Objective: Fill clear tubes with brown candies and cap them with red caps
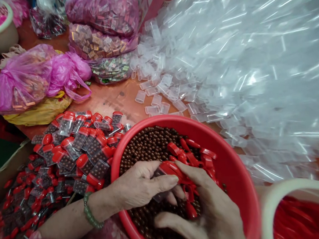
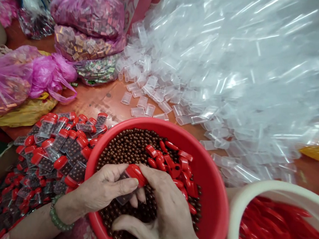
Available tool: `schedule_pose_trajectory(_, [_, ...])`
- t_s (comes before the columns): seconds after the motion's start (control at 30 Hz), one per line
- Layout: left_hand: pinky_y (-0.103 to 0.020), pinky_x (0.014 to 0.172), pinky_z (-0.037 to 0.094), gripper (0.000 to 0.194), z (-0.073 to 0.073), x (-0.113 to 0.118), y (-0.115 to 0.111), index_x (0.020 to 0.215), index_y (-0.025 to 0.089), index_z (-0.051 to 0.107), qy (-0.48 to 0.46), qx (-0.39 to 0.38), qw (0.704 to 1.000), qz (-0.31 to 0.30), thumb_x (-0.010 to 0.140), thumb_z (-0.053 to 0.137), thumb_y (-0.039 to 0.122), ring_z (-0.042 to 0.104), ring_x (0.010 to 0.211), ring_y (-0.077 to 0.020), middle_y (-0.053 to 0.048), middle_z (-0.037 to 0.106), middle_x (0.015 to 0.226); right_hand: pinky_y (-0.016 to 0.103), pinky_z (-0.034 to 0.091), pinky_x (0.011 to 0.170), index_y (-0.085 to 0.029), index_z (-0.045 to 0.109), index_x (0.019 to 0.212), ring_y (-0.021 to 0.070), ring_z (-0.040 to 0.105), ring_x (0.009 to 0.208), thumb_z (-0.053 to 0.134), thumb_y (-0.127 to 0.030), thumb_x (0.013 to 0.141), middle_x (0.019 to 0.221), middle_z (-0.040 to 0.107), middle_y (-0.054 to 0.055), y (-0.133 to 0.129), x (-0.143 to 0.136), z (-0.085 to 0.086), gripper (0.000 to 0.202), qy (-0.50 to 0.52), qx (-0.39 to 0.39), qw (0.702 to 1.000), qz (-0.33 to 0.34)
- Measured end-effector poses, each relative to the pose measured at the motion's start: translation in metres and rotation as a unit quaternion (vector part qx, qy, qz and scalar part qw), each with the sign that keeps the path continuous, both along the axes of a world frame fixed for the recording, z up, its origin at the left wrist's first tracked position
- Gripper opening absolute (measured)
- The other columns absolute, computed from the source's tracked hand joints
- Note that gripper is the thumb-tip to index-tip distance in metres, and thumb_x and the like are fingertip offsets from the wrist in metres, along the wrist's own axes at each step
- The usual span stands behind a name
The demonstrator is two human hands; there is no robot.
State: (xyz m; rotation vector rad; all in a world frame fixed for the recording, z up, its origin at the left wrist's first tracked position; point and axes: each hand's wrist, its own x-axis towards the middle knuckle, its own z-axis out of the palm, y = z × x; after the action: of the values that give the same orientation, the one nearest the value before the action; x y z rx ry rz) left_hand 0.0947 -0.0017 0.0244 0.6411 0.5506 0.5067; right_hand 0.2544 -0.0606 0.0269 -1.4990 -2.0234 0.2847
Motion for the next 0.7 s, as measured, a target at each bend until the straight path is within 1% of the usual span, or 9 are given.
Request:
schedule_pose_trajectory(0.07, [-0.020,0.059,0.040,0.037,0.002,0.001,0.000,0.081,0.013,0.060,0.017,-0.008,1.000,0.008,0.078,0.073,0.047,0.053,0.059,-0.0074,0.001,0.060,0.069,0.042,0.059,0.065,-0.010,0.047,0.135,0.0292,0.069,0.082,0.059,-0.067,0.083,0.097,0.069,0.016,0.003,-0.007,0.002,0.077,-0.103,0.060,0.993,0.006])
schedule_pose_trajectory(0.13, [-0.020,0.057,0.038,0.038,0.004,0.002,-0.001,0.080,0.014,0.059,0.034,-0.022,0.999,0.011,0.074,0.075,0.047,0.051,0.059,-0.0075,0.002,0.058,0.067,0.040,0.057,0.063,-0.006,0.047,0.133,0.0282,0.068,0.080,0.057,-0.054,0.089,0.096,0.068,0.018,0.005,-0.013,0.002,0.065,-0.159,0.101,0.982,-0.009])
schedule_pose_trajectory(0.2, [-0.020,0.057,0.039,0.040,0.006,0.003,-0.001,0.078,0.014,0.058,0.041,-0.035,0.999,0.006,0.071,0.077,0.049,0.051,0.059,-0.0080,0.002,0.057,0.066,0.038,0.056,0.063,-0.005,0.049,0.129,0.0262,0.066,0.075,0.059,-0.044,0.088,0.092,0.068,0.016,0.007,-0.015,0.002,0.057,-0.179,0.131,0.975,-0.009])
schedule_pose_trajectory(0.33, [-0.021,0.058,0.043,0.046,0.006,0.005,-0.004,0.073,0.014,0.056,0.030,-0.051,0.998,-0.006,0.067,0.079,0.054,0.052,0.059,-0.0084,0.002,0.057,0.065,0.037,0.054,0.064,-0.009,0.050,0.129,0.0233,0.064,0.069,0.063,-0.044,0.085,0.083,0.066,0.010,0.010,-0.011,0.000,0.058,-0.181,0.172,0.968,0.006])
schedule_pose_trajectory(0.4, [-0.020,0.058,0.044,0.048,0.005,0.006,-0.004,0.072,0.015,0.056,0.021,-0.051,0.998,-0.007,0.066,0.079,0.056,0.052,0.059,-0.0079,0.002,0.057,0.064,0.037,0.054,0.064,-0.009,0.048,0.131,0.0236,0.064,0.069,0.063,-0.045,0.086,0.084,0.067,0.010,0.011,-0.008,0.000,0.060,-0.180,0.178,0.967,0.012])
schedule_pose_trajectory(0.47, [-0.020,0.058,0.045,0.052,0.003,0.006,-0.004,0.072,0.014,0.057,0.015,-0.056,0.998,-0.013,0.066,0.076,0.063,0.053,0.057,-0.0077,0.001,0.058,0.064,0.037,0.054,0.064,-0.009,0.048,0.132,0.0238,0.064,0.070,0.064,-0.045,0.086,0.084,0.067,0.010,0.012,-0.007,-0.001,0.061,-0.182,0.179,0.967,0.018])
schedule_pose_trajectory(0.53, [-0.022,0.055,0.045,0.061,-0.001,0.007,-0.004,0.068,0.013,0.059,0.028,-0.077,0.996,-0.021,0.067,0.067,0.074,0.054,0.053,-0.0086,0.000,0.059,0.061,0.036,0.053,0.065,-0.008,0.048,0.131,0.0238,0.064,0.071,0.066,-0.043,0.085,0.084,0.067,0.011,0.012,-0.009,-0.002,0.060,-0.185,0.175,0.967,0.029])
schedule_pose_trajectory(0.6, [-0.023,0.050,0.044,0.068,-0.004,0.008,-0.003,0.061,0.013,0.059,0.062,-0.109,0.992,-0.013,0.069,0.057,0.080,0.053,0.049,-0.0099,-0.001,0.058,0.056,0.036,0.052,0.066,-0.006,0.047,0.131,0.0241,0.065,0.074,0.066,-0.040,0.086,0.087,0.067,0.012,0.012,-0.011,-0.004,0.059,-0.190,0.160,0.968,0.042])
schedule_pose_trajectory(0.7, [-0.022,0.045,0.040,0.064,-0.005,0.010,-0.002,0.061,0.014,0.058,0.111,-0.144,0.983,0.023,0.075,0.052,0.076,0.050,0.043,-0.0097,0.000,0.056,0.052,0.037,0.051,0.070,-0.003,0.044,0.133,0.0262,0.065,0.083,0.057,-0.041,0.092,0.094,0.068,0.017,0.011,-0.015,-0.005,0.058,-0.212,0.129,0.967,0.051])
